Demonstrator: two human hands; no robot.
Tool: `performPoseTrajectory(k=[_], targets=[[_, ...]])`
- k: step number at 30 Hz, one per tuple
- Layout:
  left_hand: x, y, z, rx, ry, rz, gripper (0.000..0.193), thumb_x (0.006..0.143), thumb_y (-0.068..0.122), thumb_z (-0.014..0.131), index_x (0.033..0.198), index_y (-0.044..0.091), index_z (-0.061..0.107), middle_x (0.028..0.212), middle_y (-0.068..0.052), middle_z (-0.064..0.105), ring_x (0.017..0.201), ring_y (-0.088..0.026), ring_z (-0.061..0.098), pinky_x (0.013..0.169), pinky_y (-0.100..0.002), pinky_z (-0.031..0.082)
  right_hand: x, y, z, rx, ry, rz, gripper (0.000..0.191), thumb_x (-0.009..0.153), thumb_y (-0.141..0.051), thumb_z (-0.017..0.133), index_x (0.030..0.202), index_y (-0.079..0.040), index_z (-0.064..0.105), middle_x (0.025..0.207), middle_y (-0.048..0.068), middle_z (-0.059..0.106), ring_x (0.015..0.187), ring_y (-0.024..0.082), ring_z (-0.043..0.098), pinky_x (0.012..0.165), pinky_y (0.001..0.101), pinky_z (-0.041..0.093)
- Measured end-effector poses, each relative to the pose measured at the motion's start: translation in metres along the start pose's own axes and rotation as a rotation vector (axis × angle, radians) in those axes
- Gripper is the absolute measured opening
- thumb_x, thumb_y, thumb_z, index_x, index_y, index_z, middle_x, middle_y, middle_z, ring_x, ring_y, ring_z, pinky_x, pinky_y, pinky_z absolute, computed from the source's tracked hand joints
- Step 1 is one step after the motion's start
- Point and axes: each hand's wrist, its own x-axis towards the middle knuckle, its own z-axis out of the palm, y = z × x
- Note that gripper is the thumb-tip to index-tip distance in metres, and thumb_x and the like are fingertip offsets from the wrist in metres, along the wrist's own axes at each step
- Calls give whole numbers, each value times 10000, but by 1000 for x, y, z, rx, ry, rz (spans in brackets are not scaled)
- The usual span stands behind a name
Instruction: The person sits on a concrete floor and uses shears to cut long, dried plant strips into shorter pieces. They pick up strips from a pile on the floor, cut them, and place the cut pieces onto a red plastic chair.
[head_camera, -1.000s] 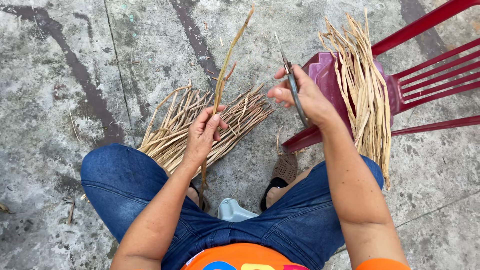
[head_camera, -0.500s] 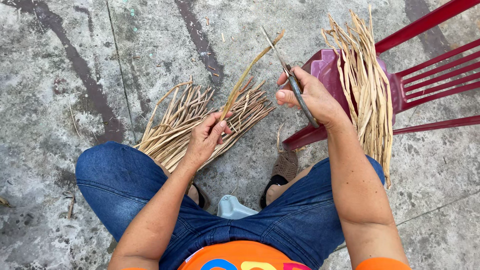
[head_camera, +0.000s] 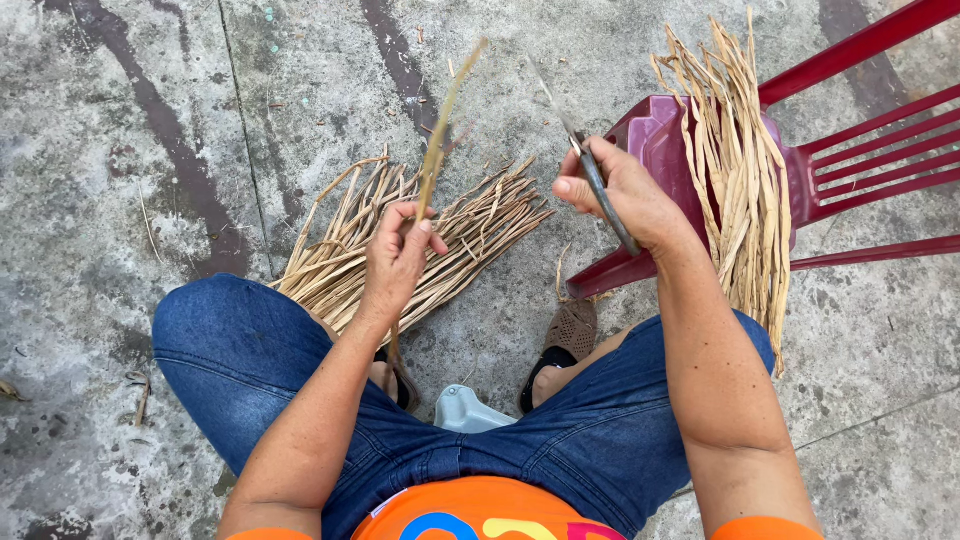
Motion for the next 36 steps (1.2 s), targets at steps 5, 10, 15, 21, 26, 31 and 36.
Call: performPoseTrajectory(k=[5, 10, 15, 21, 26, 31, 36], targets=[[4, -1, -15, -185, 114, -53, 134, 1075, 198, 534, 1128, 81, 575, 743, -64, 697, 485, 1, 406, 440, -171, 312, 5, 10, 21, -178, -167, 33, 560, 730, -555, 815, 1022, -117, 624, 756, -21, 545, 696, 117, 525, 626, 280, 425], [4, 2, -18, -159, 155, -32, 189, 1076, 218, 518, 1068, 59, 620, 752, -65, 708, 483, -16, 477, 433, -171, 374, 5, 11, 48, -205, -359, -44, 552, 759, -518, 829, 1024, -89, 604, 766, -16, 503, 726, 116, 478, 646, 285, 418], [5, 1, -20, -157, 96, -39, 230, 1080, 221, 508, 1072, 41, 651, 778, -60, 713, 494, -26, 504, 446, -175, 407, 4, 6, 59, -274, -334, -62, 550, 757, -518, 828, 1016, -85, 610, 769, -23, 561, 743, 105, 528, 659, 279, 452], [4, -1, -18, -76, 66, -60, 260, 1084, 221, 520, 1091, 31, 696, 804, -49, 718, 505, -30, 529, 451, -171, 425, 8, 5, 65, -275, -336, -104, 525, 778, -501, 832, 1004, -70, 635, 743, 2, 555, 718, 117, 522, 635, 290, 444], [5, 2, -17, -113, 87, -51, 206, 1073, 184, 528, 1160, 47, 654, 808, -42, 722, 514, -14, 535, 454, -160, 433, 9, 5, 70, -122, -317, 29, 455, 777, -447, 834, 966, -74, 654, 717, -8, 584, 648, 99, 563, 573, 270, 477], [6, 1, -18, -136, 80, -62, 119, 1049, 147, 568, 1088, 51, 628, 777, -64, 734, 477, -24, 523, 421, -169, 413, 9, 3, 71, -124, -298, 10, 420, 794, -421, 830, 948, -73, 651, 711, -21, 596, 645, 84, 567, 561, 251, 483], [6, -2, -21, -185, 34, -91, 136, 1060, 171, 560, 1063, 50, 622, 790, -75, 737, 490, -39, 548, 441, -179, 431, 7, 3, 72, -171, -277, -13, 407, 788, -396, 844, 915, -67, 640, 657, -27, 566, 590, 82, 555, 520, 249, 442]])
